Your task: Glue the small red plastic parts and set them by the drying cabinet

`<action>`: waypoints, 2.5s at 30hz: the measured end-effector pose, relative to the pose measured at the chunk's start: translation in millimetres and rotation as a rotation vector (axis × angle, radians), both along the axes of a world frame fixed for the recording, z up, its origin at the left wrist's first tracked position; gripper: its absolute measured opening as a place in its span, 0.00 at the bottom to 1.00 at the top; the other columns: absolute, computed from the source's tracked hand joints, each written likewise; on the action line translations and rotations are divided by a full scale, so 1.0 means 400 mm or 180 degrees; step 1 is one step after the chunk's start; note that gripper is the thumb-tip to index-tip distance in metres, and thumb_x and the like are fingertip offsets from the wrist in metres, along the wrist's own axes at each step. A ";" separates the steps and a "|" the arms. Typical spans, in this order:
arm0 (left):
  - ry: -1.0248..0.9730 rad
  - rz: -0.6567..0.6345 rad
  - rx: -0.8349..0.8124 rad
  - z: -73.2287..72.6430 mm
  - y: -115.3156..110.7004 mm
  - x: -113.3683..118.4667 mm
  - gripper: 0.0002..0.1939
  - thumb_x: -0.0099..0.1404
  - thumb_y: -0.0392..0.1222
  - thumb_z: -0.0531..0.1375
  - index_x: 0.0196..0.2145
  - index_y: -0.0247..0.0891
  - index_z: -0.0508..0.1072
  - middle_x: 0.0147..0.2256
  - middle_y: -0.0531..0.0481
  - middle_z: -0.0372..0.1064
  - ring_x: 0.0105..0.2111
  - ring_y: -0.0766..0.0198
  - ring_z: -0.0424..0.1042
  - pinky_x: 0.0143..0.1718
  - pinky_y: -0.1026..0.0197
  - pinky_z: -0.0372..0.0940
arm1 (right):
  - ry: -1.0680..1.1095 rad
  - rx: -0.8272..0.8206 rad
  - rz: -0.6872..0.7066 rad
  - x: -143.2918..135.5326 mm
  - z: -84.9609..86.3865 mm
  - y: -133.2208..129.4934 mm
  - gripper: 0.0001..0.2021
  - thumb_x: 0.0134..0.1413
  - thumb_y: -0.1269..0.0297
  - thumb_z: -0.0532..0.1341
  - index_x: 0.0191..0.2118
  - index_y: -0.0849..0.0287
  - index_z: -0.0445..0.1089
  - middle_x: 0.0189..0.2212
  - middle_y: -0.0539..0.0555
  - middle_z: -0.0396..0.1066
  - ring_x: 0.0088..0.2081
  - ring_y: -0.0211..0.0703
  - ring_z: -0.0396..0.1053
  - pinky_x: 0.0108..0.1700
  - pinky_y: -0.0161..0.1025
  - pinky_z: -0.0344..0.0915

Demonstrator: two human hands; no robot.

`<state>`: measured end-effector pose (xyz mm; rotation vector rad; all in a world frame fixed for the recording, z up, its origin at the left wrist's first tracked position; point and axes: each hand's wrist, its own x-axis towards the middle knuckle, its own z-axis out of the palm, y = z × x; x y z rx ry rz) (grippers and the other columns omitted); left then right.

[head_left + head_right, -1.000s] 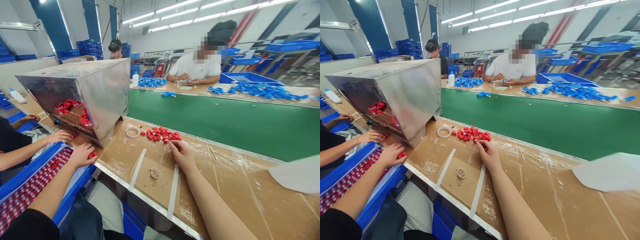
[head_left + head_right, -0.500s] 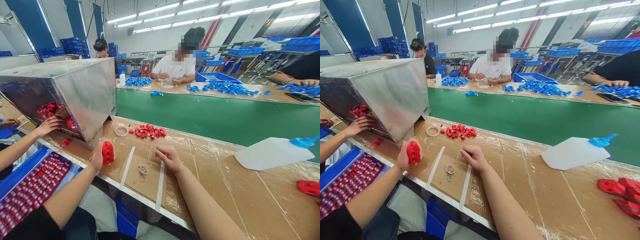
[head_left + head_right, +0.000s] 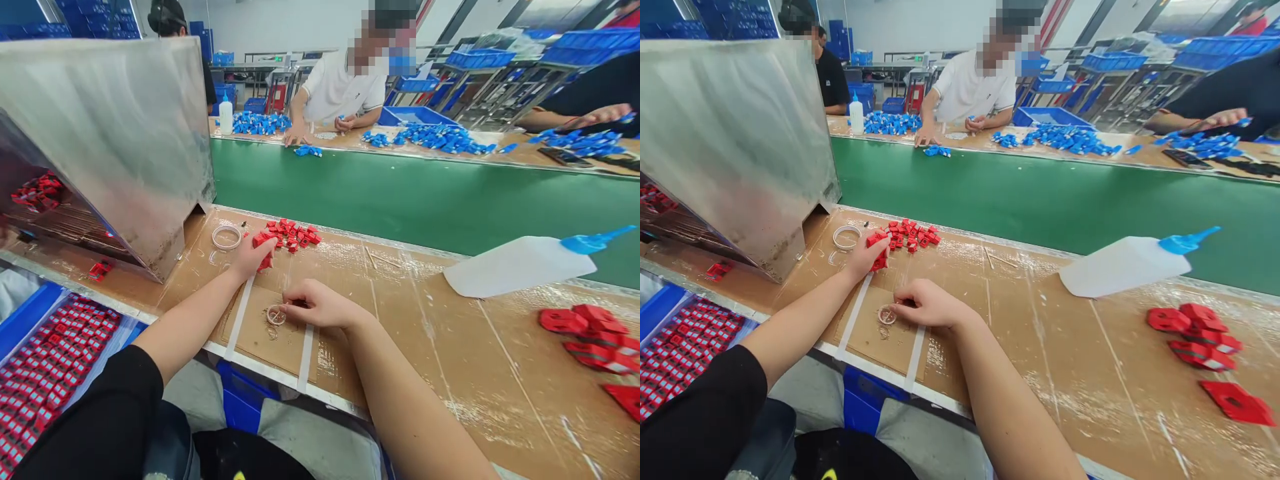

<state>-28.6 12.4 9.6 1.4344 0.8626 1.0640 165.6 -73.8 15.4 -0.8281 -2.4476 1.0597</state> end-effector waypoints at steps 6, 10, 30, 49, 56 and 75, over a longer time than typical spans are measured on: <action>0.0851 0.0058 0.1156 -0.008 -0.010 -0.016 0.13 0.67 0.50 0.61 0.36 0.35 0.70 0.26 0.54 0.66 0.26 0.69 0.64 0.32 0.65 0.60 | 0.0354 0.0116 -0.0023 -0.016 -0.004 -0.007 0.24 0.73 0.55 0.55 0.25 0.59 0.54 0.20 0.46 0.53 0.22 0.37 0.50 0.28 0.37 0.45; 0.1073 0.0023 0.1427 -0.005 -0.009 -0.010 0.13 0.67 0.49 0.61 0.35 0.35 0.69 0.27 0.55 0.65 0.26 0.69 0.62 0.32 0.65 0.57 | 0.0696 0.0240 -0.0160 -0.016 0.009 -0.008 0.23 0.72 0.58 0.54 0.24 0.58 0.49 0.20 0.46 0.49 0.21 0.36 0.48 0.27 0.38 0.44; 0.1960 -0.0449 0.1924 -0.004 -0.018 -0.014 0.11 0.68 0.49 0.60 0.41 0.39 0.69 0.31 0.53 0.69 0.30 0.66 0.67 0.33 0.63 0.58 | 0.2152 0.0508 -0.1103 0.007 0.010 0.006 0.24 0.68 0.60 0.59 0.20 0.58 0.52 0.18 0.46 0.48 0.20 0.36 0.46 0.26 0.38 0.43; 0.2518 -0.0787 0.2028 0.008 -0.022 -0.007 0.07 0.67 0.45 0.59 0.41 0.42 0.68 0.33 0.53 0.71 0.32 0.62 0.70 0.34 0.61 0.58 | 0.2133 0.0948 -0.2257 -0.008 0.001 0.027 0.21 0.69 0.60 0.57 0.24 0.59 0.54 0.21 0.45 0.51 0.23 0.37 0.50 0.28 0.37 0.47; 0.2545 -0.0803 0.2041 0.006 -0.019 -0.006 0.06 0.66 0.44 0.59 0.41 0.43 0.69 0.33 0.53 0.72 0.33 0.61 0.71 0.35 0.61 0.58 | 0.2028 0.1020 -0.2253 -0.010 -0.004 0.029 0.21 0.70 0.60 0.56 0.24 0.59 0.54 0.21 0.45 0.50 0.23 0.37 0.50 0.28 0.36 0.46; 0.2530 -0.0757 0.1971 0.006 -0.018 -0.007 0.06 0.67 0.44 0.59 0.40 0.43 0.68 0.33 0.52 0.73 0.33 0.61 0.72 0.37 0.61 0.61 | 0.1621 0.1434 -0.2354 -0.013 -0.001 0.024 0.22 0.69 0.59 0.55 0.24 0.58 0.49 0.20 0.46 0.47 0.23 0.37 0.48 0.27 0.37 0.45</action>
